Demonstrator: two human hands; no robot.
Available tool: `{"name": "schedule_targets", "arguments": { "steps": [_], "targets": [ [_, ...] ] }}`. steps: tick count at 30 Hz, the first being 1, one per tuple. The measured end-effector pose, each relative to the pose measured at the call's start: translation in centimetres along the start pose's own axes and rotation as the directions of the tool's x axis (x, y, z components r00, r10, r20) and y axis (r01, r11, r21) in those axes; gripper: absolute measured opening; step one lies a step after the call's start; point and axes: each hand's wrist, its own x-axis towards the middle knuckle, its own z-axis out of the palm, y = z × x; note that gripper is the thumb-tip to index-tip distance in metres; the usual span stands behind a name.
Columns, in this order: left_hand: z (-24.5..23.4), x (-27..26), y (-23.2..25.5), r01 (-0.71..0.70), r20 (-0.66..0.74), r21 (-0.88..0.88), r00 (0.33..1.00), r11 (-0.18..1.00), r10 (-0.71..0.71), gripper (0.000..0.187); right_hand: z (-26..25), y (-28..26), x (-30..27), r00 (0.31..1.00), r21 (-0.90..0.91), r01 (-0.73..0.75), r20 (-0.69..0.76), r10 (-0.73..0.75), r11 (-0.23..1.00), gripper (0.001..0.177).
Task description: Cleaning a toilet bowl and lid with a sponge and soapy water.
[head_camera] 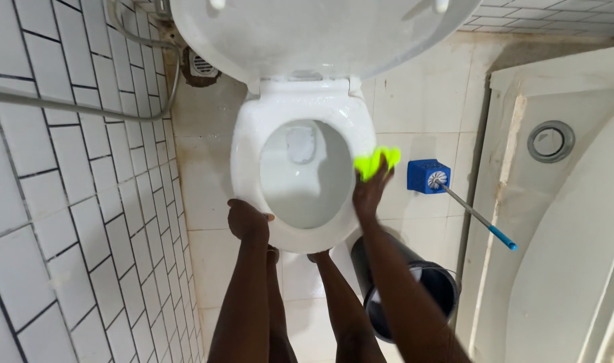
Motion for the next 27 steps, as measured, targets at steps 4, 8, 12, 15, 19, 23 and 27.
{"name": "schedule_targets", "arguments": {
  "steps": [4, 8, 12, 15, 19, 23, 27],
  "targets": [
    [0.8, 0.5, -1.0, -0.004, -0.015, -0.073, 1.0, 0.997, 0.003, 0.054, -2.1, -2.5, 4.7, 0.986, 0.369, -0.133, 0.141, 0.086, 0.92, 0.068],
    [1.0, 0.9, -1.1, -0.015, -0.046, 0.042, 0.999, 0.999, 0.017, 0.073, -1.6, -0.4, -3.2, 0.954, 0.175, -0.286, 0.145, 0.263, 0.942, 0.064],
    [2.4, 1.8, -2.3, -0.024, -0.056, -0.047, 0.998, 0.999, 0.021, 0.053, -1.2, -1.1, -7.5, 0.921, 0.161, -0.388, 0.102, 0.376, 0.908, 0.058],
    [1.3, 0.9, -1.0, -0.025, -0.059, -0.053, 0.998, 0.998, 0.022, 0.055, -0.2, 0.0, -3.8, 0.987, 0.128, -0.155, -0.016, 0.159, 0.979, 0.055],
    [1.8, 1.5, -1.8, -0.006, -0.037, -0.092, 0.999, 0.996, 0.003, 0.046, -0.2, -0.3, 4.0, 0.998, 0.259, -0.06, -0.018, 0.067, 0.964, 0.048],
    [-0.4, -0.2, -0.1, -0.013, -0.017, -0.088, 1.0, 0.996, 0.011, 0.061, -1.9, -0.1, 2.9, 0.99, 0.26, -0.114, 0.116, 0.087, 0.959, 0.049],
    [0.7, 0.2, -1.1, 0.02, -0.012, -0.078, 1.0, 0.997, -0.021, 0.052, -3.3, 0.1, -4.3, 0.926, 0.187, -0.362, 0.18, 0.331, 0.913, 0.048]
  ]
}}
